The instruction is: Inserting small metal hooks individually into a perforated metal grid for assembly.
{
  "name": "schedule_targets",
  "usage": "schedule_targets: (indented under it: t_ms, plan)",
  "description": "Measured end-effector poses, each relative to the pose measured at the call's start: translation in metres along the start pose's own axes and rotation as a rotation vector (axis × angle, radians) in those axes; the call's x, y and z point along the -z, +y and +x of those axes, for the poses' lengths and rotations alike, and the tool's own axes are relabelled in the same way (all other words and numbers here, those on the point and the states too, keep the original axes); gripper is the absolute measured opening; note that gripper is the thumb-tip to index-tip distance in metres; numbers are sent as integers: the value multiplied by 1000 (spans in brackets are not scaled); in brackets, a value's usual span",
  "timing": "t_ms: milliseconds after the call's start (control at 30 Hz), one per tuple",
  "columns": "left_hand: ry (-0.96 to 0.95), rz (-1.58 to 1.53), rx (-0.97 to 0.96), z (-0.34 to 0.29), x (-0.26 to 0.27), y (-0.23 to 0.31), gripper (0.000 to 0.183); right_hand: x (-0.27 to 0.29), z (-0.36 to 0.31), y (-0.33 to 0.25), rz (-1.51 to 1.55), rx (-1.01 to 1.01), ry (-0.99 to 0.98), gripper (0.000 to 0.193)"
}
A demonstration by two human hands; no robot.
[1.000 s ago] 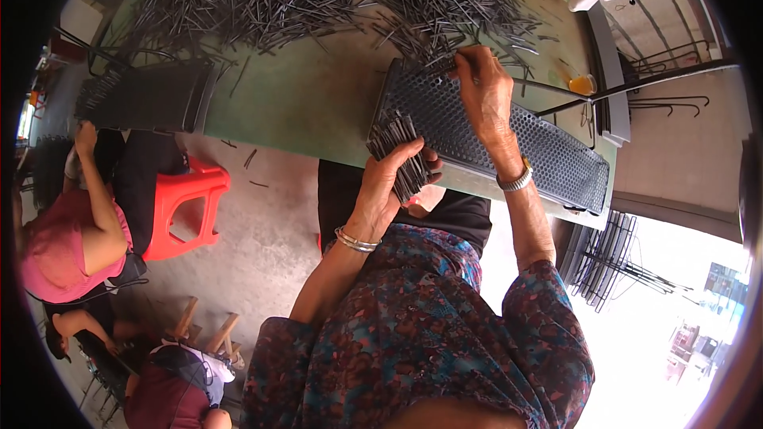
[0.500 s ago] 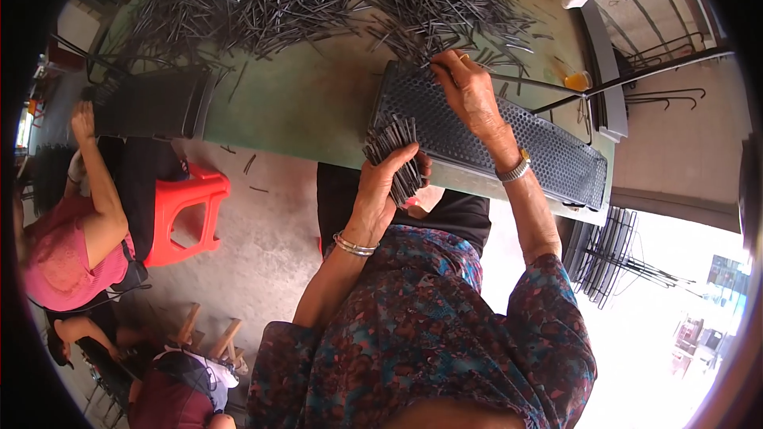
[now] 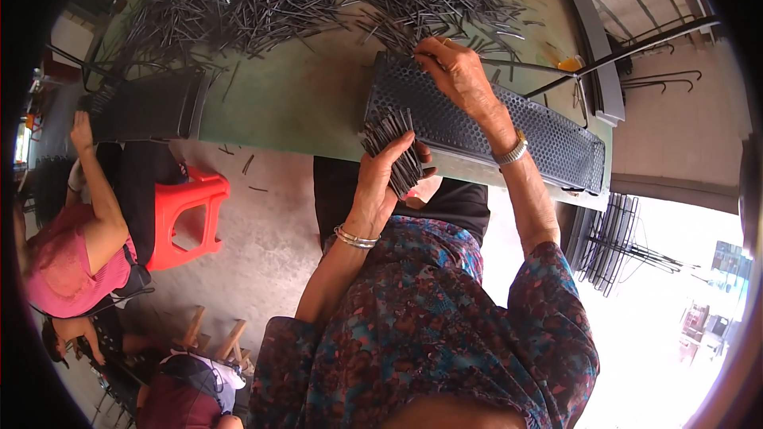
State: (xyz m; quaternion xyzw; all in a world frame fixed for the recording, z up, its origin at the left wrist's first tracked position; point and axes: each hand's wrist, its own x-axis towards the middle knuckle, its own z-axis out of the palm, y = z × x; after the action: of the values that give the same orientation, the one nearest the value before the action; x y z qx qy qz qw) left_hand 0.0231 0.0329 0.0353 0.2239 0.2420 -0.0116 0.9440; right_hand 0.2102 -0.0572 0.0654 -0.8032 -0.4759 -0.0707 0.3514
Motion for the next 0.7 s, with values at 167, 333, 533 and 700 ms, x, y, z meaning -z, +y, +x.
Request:
schedule_targets:
  t_ms: [167, 333, 533, 700]
  plan:
    - [-11, -12, 5, -1, 2, -1, 9, -5, -10, 3, 110, -153, 69, 16]
    - [7, -2, 4, -1, 2, 0, 10, -6, -9, 1, -8, -230, 146, 15]
    - [31, 23, -12, -2, 1, 1, 12, -13, -13, 9, -99, -211, 102, 19]
    - [34, 23, -20, 3, 5, -1, 13, -14, -19, -5, -90, -267, 228, 20]
